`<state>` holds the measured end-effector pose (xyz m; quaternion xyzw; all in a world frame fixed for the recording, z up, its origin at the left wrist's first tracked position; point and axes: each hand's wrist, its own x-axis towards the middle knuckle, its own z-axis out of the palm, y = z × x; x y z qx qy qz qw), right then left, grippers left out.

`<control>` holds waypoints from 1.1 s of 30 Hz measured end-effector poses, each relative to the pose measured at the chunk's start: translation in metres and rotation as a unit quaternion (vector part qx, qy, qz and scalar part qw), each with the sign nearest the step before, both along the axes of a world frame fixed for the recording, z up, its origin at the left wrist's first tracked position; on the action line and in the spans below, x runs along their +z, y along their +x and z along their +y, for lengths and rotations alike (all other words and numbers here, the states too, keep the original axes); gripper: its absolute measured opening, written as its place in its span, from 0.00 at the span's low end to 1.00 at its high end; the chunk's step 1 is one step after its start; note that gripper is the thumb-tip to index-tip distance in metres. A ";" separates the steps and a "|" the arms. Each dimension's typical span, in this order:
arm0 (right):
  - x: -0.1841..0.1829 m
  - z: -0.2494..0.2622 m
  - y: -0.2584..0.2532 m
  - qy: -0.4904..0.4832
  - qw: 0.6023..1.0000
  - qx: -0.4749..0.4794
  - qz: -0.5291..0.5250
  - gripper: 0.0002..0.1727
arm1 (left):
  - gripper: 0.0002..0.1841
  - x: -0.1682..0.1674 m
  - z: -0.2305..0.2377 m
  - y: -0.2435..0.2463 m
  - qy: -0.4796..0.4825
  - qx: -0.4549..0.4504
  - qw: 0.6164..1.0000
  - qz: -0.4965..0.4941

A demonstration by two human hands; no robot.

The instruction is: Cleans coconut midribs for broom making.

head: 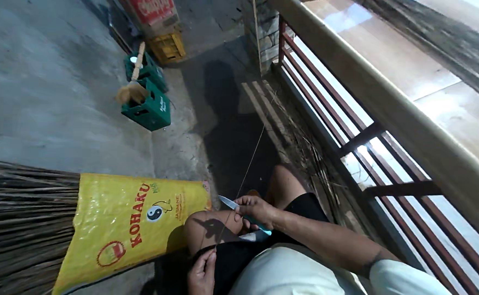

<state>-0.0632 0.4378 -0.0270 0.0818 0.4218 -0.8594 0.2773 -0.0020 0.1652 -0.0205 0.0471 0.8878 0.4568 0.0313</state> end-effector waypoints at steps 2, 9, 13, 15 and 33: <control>0.003 0.009 -0.002 0.002 1.000 -0.010 0.006 0.12 | 0.10 -0.002 -0.004 0.004 0.008 0.004 1.000 0.005; 0.011 0.059 -0.016 -0.002 0.997 -0.073 -0.023 0.13 | 0.09 -0.006 -0.013 0.012 0.029 0.002 1.000 0.005; 0.016 0.075 -0.019 0.007 0.996 -0.083 -0.029 0.12 | 0.09 -0.010 -0.022 0.013 0.035 0.000 0.999 -0.001; 0.018 0.080 -0.020 0.011 0.996 -0.084 -0.031 0.12 | 0.09 -0.012 -0.028 0.014 0.034 0.004 0.999 -0.003; 0.028 0.141 -0.028 0.103 0.978 -0.178 -0.019 0.13 | 0.14 -0.024 -0.086 0.023 -0.082 0.053 0.994 -0.043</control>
